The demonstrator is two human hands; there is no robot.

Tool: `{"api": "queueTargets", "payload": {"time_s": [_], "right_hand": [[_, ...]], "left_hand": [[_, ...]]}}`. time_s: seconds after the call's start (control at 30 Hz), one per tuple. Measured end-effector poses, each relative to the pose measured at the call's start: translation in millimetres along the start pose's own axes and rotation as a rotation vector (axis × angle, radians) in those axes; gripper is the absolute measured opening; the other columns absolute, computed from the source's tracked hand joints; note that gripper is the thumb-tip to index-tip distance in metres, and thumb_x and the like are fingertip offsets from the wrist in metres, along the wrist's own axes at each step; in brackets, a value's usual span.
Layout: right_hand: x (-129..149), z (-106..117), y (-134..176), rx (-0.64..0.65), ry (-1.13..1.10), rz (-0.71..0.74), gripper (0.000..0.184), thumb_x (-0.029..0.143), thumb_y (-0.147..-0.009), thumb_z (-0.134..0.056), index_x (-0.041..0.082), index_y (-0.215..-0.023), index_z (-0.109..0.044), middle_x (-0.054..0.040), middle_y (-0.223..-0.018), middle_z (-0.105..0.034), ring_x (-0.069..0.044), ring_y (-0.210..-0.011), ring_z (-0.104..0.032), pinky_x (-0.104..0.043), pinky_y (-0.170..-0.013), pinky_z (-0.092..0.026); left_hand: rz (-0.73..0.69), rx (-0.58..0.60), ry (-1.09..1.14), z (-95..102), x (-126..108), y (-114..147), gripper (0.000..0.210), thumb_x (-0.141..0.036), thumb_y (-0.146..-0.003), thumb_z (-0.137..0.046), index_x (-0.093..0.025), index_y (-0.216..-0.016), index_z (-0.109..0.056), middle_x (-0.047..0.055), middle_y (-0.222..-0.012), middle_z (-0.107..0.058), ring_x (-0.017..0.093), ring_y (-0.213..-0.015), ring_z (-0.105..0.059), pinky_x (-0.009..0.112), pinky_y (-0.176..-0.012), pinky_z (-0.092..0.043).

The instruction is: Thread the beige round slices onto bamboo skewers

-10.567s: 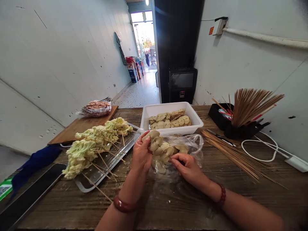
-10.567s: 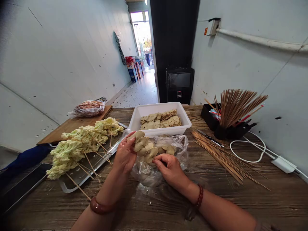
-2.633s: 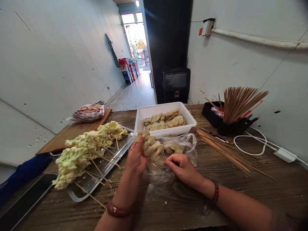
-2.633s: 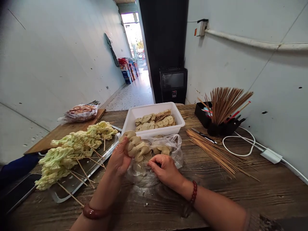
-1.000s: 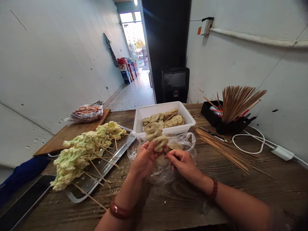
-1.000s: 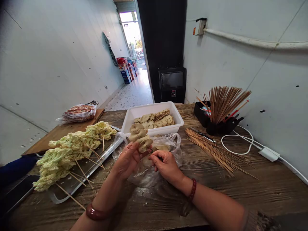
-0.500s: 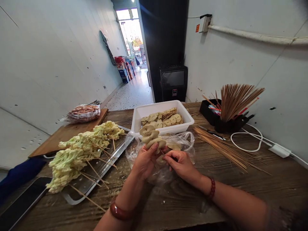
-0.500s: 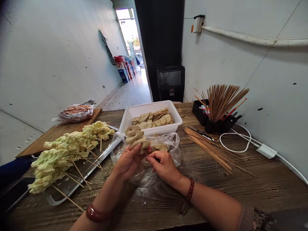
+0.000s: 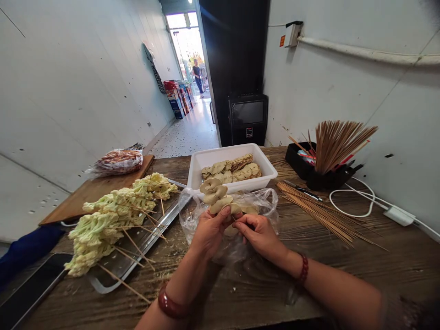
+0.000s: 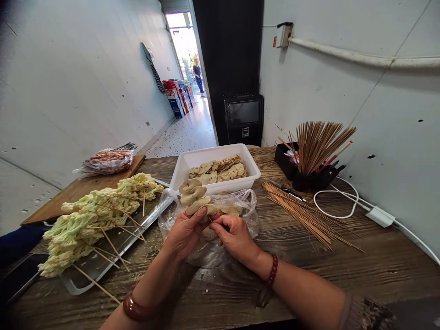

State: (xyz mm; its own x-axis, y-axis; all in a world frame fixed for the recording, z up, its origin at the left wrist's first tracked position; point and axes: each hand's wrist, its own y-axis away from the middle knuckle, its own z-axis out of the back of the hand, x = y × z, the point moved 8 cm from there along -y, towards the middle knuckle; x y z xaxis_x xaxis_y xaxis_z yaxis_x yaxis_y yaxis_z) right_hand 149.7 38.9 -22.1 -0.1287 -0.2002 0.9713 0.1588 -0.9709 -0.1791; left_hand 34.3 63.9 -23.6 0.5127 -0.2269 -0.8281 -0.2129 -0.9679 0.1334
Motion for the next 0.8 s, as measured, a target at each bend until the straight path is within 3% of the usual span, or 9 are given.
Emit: {"api": "queueTargets", "payload": {"time_s": [0.2,0.47,0.6,0.8], "right_hand": [[-2,4,-1,-0.021,-0.013,-0.004,0.027,0.034,-0.089,-0.058,0.016,-0.07,-0.064,0.0018,-0.059,-0.06,-0.008,-0.043,-0.054,-0.019,-0.045,-0.042],[3,5,-1,-0.018,0.008,0.02,0.03,0.032,-0.09,-0.058,0.016,-0.065,-0.062,0.0024,-0.057,-0.057,-0.008,-0.043,-0.052,-0.019,-0.045,-0.04],[2,6,-1,-0.029,0.014,0.003,0.026,0.031,-0.09,-0.058,0.015,-0.071,-0.067,0.0017,-0.059,-0.06,-0.008,-0.043,-0.053,-0.019,-0.046,-0.041],[-4,3,-1,-0.017,0.018,-0.049,0.025,0.031,-0.088,-0.059,0.014,-0.074,-0.069,0.0007,-0.059,-0.061,-0.008,-0.042,-0.055,-0.019,-0.045,-0.041]], "left_hand": [[0.025,0.028,-0.021,-2.6,-3,1,0.033,-0.024,-0.065,-0.085,-0.013,-0.093,-0.072,0.008,-0.09,-0.075,0.021,-0.082,-0.071,0.032,-0.078,-0.056],[0.001,0.015,-0.024,-3.1,-1,0,0.035,-0.021,-0.063,-0.087,-0.015,-0.094,-0.071,0.005,-0.089,-0.074,0.016,-0.079,-0.068,0.026,-0.076,-0.054],[0.021,0.042,-0.006,-3.9,-2,-1,0.032,-0.023,-0.066,-0.085,-0.014,-0.093,-0.071,0.007,-0.09,-0.074,0.018,-0.08,-0.069,0.028,-0.076,-0.055],[-0.029,-0.041,0.061,7.5,-13,-7,0.027,-0.027,-0.072,-0.081,-0.013,-0.093,-0.072,0.007,-0.086,-0.075,0.018,-0.078,-0.07,0.026,-0.072,-0.057]]}}
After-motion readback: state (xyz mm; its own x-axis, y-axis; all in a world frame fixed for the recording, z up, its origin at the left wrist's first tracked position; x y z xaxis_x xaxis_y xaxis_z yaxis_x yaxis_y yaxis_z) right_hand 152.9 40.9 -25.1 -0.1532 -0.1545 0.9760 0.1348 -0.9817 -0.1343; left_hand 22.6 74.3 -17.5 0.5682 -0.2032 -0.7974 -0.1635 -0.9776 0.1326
